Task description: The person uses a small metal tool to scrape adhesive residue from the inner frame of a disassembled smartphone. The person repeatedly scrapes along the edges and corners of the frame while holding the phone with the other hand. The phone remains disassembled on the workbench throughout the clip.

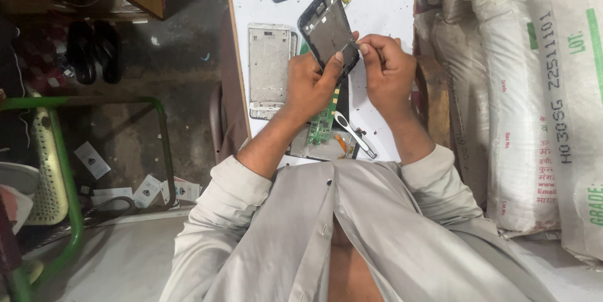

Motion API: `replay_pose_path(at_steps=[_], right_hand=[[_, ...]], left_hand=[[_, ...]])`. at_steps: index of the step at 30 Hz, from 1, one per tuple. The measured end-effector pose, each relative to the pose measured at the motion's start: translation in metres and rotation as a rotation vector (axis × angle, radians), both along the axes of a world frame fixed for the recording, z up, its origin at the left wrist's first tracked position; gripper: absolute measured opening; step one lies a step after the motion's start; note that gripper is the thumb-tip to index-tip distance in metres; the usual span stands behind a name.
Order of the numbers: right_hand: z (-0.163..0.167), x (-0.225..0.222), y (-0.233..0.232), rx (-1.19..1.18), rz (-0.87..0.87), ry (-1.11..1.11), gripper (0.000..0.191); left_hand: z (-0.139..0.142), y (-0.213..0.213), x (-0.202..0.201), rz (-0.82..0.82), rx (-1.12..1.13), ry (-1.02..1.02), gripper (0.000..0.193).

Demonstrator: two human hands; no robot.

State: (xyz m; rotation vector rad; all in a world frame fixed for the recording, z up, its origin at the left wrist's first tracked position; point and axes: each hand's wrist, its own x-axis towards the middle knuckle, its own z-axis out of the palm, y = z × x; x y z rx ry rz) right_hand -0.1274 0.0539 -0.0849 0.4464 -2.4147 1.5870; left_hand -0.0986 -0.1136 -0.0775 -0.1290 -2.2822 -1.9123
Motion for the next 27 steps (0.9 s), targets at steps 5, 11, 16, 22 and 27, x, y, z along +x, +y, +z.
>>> replay_pose_path(at_steps=[5,11,16,22,27], right_hand=[[-0.002,-0.011,0.016,-0.082,0.119,-0.016,0.009],[-0.005,-0.008,0.025,-0.054,0.124,0.025,0.009],[-0.006,0.001,0.024,-0.172,0.038,-0.121,0.009],[0.001,0.004,0.018,0.049,-0.005,0.242,0.003],[0.006,0.002,0.015,0.118,-0.006,0.317,0.004]], left_hand=[[-0.002,0.007,-0.006,-0.011,0.026,-0.027,0.028],[-0.008,0.015,-0.005,-0.028,0.082,-0.029,0.028],[-0.008,0.018,-0.005,-0.024,0.132,-0.044,0.027],[-0.012,0.016,-0.004,0.001,0.171,-0.069,0.027],[-0.019,0.017,-0.007,0.011,0.163,-0.080,0.022]])
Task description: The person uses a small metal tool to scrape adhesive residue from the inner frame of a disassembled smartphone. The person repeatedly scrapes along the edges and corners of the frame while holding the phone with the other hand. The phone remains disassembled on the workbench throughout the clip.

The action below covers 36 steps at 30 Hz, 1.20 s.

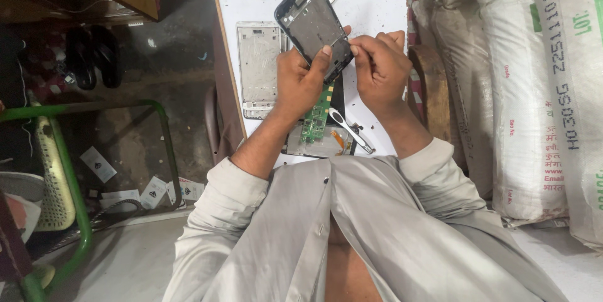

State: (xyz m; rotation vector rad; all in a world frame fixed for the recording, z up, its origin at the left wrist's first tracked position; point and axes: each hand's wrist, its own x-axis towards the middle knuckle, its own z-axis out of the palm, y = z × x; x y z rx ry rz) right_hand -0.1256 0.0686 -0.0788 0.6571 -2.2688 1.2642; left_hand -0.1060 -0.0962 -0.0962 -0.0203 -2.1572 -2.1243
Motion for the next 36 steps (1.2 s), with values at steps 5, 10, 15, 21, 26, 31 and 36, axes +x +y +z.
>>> replay_pose_path(at_steps=[5,10,15,21,26,31,36], right_hand=[[0.000,0.000,-0.001,0.093,-0.046,0.069,0.004],[-0.003,0.000,-0.002,0.031,-0.042,-0.046,0.002],[-0.007,-0.005,0.003,-0.044,0.014,-0.226,0.007],[-0.012,-0.013,0.010,-0.119,0.100,-0.308,0.008],[-0.017,-0.016,0.017,-0.129,0.123,-0.328,0.009],[-0.020,-0.016,0.022,-0.161,0.145,-0.342,0.011],[-0.018,-0.015,0.026,-0.105,0.116,-0.367,0.012]], left_hand=[[-0.004,0.002,-0.003,0.013,-0.029,0.013,0.022],[-0.001,0.001,0.001,-0.018,-0.018,0.099,0.024],[0.003,0.000,0.000,-0.029,-0.060,0.020,0.028],[0.003,0.001,-0.001,-0.035,-0.079,0.018,0.029],[-0.001,0.005,-0.001,-0.048,-0.045,0.019,0.028],[-0.005,0.008,0.002,-0.055,-0.017,0.032,0.027],[-0.012,0.012,0.001,-0.035,-0.063,0.010,0.024]])
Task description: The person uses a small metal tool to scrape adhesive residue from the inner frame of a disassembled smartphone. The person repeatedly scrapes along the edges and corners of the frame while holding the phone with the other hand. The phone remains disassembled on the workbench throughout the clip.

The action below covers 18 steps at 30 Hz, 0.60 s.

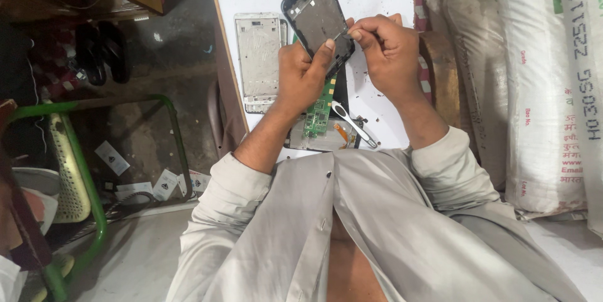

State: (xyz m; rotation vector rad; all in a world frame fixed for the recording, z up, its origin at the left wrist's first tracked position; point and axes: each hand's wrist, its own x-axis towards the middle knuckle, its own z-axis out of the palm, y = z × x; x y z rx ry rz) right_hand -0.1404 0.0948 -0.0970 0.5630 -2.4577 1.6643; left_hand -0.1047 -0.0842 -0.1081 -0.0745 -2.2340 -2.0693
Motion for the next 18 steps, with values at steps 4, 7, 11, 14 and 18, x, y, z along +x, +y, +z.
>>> replay_pose_path(at_steps=[4,7,11,14,18], right_hand=[[0.001,0.004,-0.001,-0.065,0.005,0.065,0.014],[0.001,0.007,0.000,-0.040,-0.021,0.075,0.017],[-0.003,0.011,0.000,-0.115,-0.031,0.050,0.020],[-0.006,0.012,-0.001,-0.203,-0.011,0.005,0.019],[-0.006,0.011,-0.004,-0.278,0.046,0.026,0.018]], left_hand=[[-0.002,0.003,0.001,0.030,-0.023,-0.034,0.024],[0.001,0.003,0.000,0.016,0.035,0.042,0.024],[0.004,0.002,0.001,0.035,0.105,-0.010,0.024],[0.004,0.000,0.000,0.046,0.135,-0.024,0.025],[0.003,-0.003,-0.001,0.051,0.130,0.001,0.025]])
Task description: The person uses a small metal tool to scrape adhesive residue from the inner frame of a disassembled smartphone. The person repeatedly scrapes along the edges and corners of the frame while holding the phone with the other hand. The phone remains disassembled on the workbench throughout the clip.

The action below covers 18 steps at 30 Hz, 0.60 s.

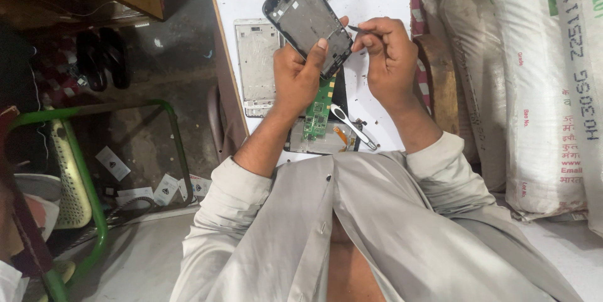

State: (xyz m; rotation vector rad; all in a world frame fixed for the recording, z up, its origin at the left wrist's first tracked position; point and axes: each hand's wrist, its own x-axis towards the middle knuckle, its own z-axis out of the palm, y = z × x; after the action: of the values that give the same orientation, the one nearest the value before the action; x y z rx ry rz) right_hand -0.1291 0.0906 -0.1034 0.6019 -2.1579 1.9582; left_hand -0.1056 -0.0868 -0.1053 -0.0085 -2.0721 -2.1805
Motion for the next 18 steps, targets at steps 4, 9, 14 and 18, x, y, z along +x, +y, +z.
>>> replay_pose_path(at_steps=[4,9,14,18], right_hand=[[0.0034,0.0009,-0.0020,-0.004,0.000,-0.027,0.014],[0.0069,0.0034,-0.0042,0.206,-0.094,0.185,0.004],[0.0083,0.0032,-0.0054,0.207,-0.102,0.194,0.005],[0.0081,0.0049,-0.0055,0.217,-0.109,0.194,0.005]], left_hand=[[-0.0008,-0.0011,0.0004,-0.006,-0.009,0.001,0.026],[-0.0004,0.0001,0.0021,-0.034,0.064,0.031,0.025],[0.0030,-0.0005,0.0007,-0.062,0.036,0.122,0.026],[0.0031,-0.0004,0.0025,-0.050,-0.024,0.037,0.029]])
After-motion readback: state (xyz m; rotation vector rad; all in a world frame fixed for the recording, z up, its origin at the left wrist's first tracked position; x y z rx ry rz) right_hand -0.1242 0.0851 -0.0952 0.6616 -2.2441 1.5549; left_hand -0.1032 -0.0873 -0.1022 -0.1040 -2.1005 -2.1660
